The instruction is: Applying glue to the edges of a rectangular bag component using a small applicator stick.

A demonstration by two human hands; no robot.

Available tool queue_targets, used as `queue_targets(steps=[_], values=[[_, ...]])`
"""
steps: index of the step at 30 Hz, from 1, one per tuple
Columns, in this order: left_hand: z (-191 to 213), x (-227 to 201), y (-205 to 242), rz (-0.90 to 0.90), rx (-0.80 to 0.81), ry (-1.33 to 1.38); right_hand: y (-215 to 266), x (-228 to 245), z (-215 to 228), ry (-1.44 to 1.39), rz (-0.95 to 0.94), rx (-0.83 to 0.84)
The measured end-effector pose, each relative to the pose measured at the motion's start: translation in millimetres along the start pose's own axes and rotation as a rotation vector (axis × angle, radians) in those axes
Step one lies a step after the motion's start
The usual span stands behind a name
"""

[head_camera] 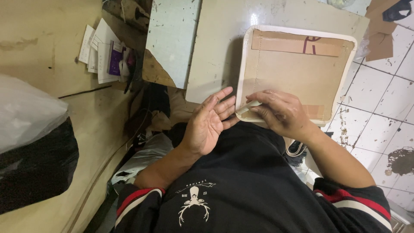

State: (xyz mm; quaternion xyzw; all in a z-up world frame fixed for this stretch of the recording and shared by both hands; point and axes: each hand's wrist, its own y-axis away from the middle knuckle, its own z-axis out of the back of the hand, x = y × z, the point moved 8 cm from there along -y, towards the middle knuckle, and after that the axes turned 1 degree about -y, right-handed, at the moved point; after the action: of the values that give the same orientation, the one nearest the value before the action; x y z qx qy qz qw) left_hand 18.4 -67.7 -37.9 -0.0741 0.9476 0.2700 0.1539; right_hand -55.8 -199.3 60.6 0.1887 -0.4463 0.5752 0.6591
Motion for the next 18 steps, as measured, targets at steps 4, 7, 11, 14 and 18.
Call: queue_targets(steps=[4, 7, 11, 14, 18], values=[[-1, -3, 0, -0.014, 0.008, -0.002, -4, 7, 0, -0.006, 0.09, 0.032], [0, -4, 0, -0.013, 0.006, -0.008, -4, 8, -1, -0.021, 0.141, 0.058], [-12, -13, 2, -0.008, 0.009, -0.002, 0, 5, -2, -0.028, 0.232, 0.101], [-2, -9, 0, -0.015, 0.019, 0.01, -7, 16, 1, -0.037, 0.28, 0.131], [-5, -11, 0, -0.02, 0.018, 0.019, -12, 25, 4, -0.032, 0.331, 0.154]])
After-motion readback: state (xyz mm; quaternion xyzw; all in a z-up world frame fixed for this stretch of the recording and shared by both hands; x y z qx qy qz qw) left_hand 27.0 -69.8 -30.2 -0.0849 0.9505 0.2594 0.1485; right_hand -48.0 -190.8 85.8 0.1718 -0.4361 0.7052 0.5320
